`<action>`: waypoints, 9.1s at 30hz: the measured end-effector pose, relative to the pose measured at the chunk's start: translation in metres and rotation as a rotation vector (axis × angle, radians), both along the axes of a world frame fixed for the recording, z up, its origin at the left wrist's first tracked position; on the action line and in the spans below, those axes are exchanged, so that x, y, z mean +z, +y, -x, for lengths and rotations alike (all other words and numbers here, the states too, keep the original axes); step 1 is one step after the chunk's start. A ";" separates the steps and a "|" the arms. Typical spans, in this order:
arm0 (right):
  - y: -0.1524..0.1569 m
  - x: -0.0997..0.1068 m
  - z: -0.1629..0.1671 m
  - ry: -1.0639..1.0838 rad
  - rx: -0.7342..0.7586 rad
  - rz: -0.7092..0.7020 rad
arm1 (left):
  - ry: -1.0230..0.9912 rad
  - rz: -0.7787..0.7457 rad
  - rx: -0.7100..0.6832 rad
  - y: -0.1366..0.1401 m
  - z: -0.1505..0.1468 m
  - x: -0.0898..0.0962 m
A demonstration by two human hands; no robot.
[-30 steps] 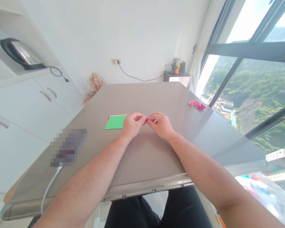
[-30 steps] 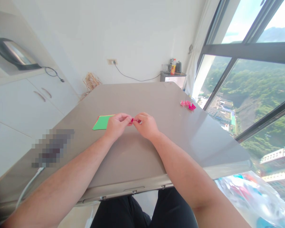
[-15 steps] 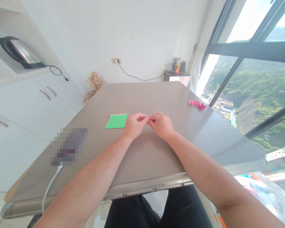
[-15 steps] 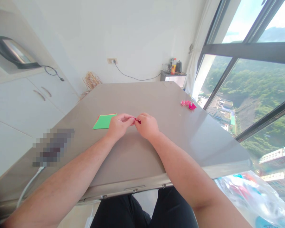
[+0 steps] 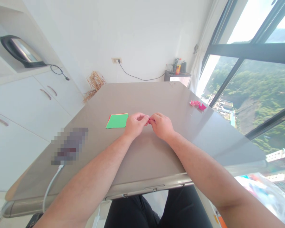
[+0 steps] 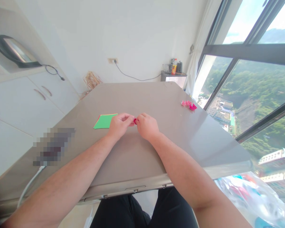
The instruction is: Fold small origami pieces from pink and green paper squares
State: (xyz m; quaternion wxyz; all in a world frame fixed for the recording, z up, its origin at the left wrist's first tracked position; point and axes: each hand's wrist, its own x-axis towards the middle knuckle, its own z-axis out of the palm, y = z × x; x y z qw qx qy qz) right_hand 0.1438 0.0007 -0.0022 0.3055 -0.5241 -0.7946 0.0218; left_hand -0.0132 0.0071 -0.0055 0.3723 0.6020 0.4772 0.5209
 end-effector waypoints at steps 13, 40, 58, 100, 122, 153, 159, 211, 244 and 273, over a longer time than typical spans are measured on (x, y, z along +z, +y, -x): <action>0.003 -0.004 -0.002 0.163 0.047 0.000 | -0.110 0.096 -0.023 0.000 -0.001 0.003; 0.009 -0.006 -0.008 0.396 0.067 -0.089 | -0.434 0.281 -0.073 0.009 0.009 0.006; 0.063 0.002 -0.205 0.133 -0.798 0.091 | -0.065 0.321 -0.174 0.016 0.007 -0.014; 0.089 -0.023 -0.237 -0.021 -0.774 0.139 | 0.135 0.330 -0.152 0.018 0.020 -0.017; 0.023 -0.023 0.019 0.367 -0.086 0.357 | 0.221 0.218 -0.156 0.017 0.021 -0.015; 0.044 0.014 0.103 -0.141 0.146 0.403 | 0.487 0.237 0.520 0.050 0.119 0.008; 0.050 0.008 0.116 -0.296 0.148 0.409 | 0.573 0.296 0.470 0.051 0.114 0.005; 0.027 0.025 -0.025 0.719 -0.032 0.396 | -0.135 0.159 -0.185 0.021 0.035 0.008; 0.022 -0.001 -0.026 0.934 0.405 0.438 | -0.399 0.297 -0.076 0.014 0.020 0.004; 0.025 -0.004 -0.022 1.046 0.122 0.387 | -0.269 -0.055 0.236 0.014 0.010 0.001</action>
